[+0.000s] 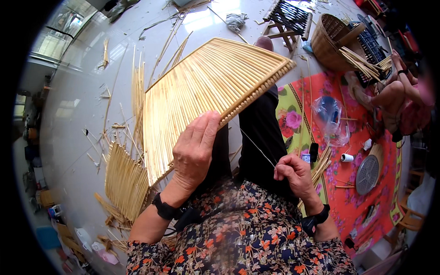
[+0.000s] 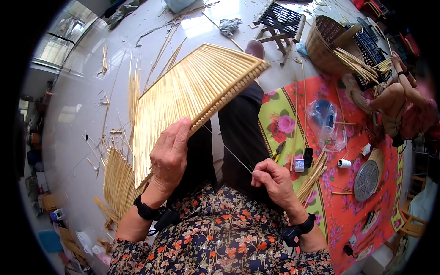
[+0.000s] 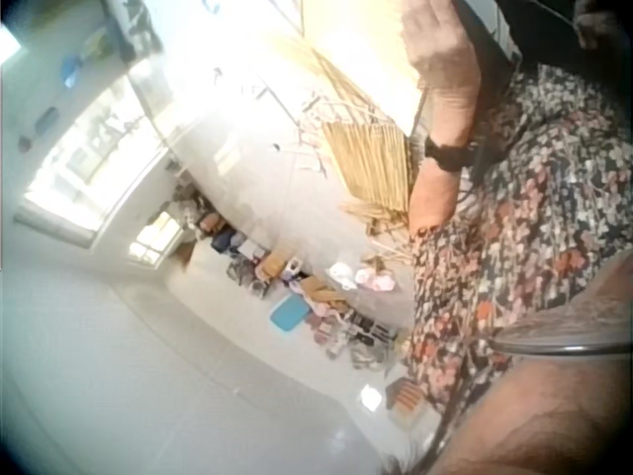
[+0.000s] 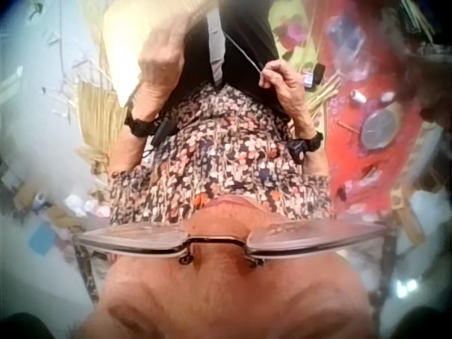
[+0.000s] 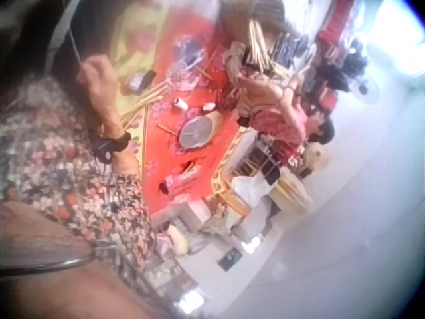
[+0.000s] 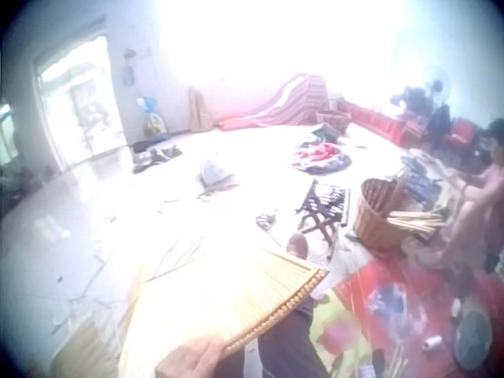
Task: The person weaves a bamboo mat by hand, threading a thin bamboo strip through the existing structure. They use pliers to cut the strip and trim the edges of the mat. The person works on the mat while sitting on the floor, occasionally adjusting the mat's position.
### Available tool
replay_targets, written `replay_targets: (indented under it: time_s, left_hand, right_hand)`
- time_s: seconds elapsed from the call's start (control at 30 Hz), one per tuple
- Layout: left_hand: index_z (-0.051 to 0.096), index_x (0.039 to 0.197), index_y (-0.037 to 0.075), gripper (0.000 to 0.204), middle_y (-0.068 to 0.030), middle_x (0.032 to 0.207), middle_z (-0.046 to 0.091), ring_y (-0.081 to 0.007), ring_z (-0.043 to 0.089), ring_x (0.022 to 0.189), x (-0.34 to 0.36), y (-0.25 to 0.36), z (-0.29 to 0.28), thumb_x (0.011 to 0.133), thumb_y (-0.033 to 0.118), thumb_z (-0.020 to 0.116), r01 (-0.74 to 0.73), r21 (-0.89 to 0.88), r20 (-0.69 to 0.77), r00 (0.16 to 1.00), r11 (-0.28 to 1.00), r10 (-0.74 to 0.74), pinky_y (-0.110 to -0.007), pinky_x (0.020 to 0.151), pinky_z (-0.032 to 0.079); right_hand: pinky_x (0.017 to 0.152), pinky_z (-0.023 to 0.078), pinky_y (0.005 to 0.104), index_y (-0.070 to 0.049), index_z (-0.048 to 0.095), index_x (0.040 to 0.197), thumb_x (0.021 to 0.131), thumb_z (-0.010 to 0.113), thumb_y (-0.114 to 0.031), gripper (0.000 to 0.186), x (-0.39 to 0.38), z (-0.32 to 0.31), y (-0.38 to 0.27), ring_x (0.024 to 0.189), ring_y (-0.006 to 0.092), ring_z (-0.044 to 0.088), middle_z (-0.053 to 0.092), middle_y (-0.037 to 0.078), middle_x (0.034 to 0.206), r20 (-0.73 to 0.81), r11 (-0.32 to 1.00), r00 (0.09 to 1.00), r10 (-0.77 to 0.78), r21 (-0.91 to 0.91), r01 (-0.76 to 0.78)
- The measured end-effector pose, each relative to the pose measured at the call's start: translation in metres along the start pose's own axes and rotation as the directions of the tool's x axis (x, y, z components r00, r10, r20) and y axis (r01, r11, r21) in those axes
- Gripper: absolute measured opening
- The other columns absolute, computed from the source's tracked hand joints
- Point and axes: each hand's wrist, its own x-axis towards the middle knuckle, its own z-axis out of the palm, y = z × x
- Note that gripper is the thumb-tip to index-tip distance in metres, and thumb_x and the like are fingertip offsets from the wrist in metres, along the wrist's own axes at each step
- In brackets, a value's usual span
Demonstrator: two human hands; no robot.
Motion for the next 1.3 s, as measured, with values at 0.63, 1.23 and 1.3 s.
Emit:
replay_targets:
  time_s: [0.63, 1.23, 1.3]
  left_hand:
    - [0.064, 0.136, -0.002, 0.046, -0.0212, 0.122, 0.073, -0.0267, 0.074, 0.11, 0.067, -0.077, -0.093, 0.09, -0.005, 0.068, 0.38, -0.483, 0.218, 0.925, 0.789, -0.312, -0.033, 0.095, 0.057]
    - [0.061, 0.138, -0.004, 0.047, -0.0196, 0.126, 0.073, -0.0218, 0.072, 0.113, 0.067, -0.088, -0.084, 0.091, -0.007, 0.066, 0.532, -0.495, 0.339, 0.846, 0.687, -0.411, -0.031, 0.096, 0.057]
    - [0.061, 0.138, -0.004, 0.047, -0.0193, 0.125, 0.073, -0.0213, 0.072, 0.113, 0.067, -0.089, -0.081, 0.092, -0.007, 0.066, 0.524, -0.504, 0.334, 0.852, 0.687, -0.404, -0.031, 0.096, 0.057]
  right_hand:
    - [0.058, 0.046, 0.021, 0.002, 0.072, 0.099, 0.099, 0.07, -0.008, 0.01, 0.135, 0.116, -0.115, 0.066, 0.0044, 0.058, 0.065, 0.0, 0.08, 0.151, 0.904, 0.891, -0.428, 0.051, 0.425]
    - [0.056, 0.049, 0.025, 0.002, 0.074, 0.112, 0.098, 0.069, -0.007, 0.017, 0.171, 0.137, -0.101, 0.059, 0.0071, 0.06, 0.066, 0.007, 0.069, 0.1, 0.883, 0.891, -0.443, -0.122, 0.453]
    - [0.056, 0.049, 0.0251, 0.002, 0.074, 0.113, 0.098, 0.069, -0.007, 0.018, 0.171, 0.136, -0.102, 0.06, 0.0068, 0.06, 0.066, 0.007, 0.068, 0.099, 0.888, 0.895, -0.434, -0.121, 0.444]
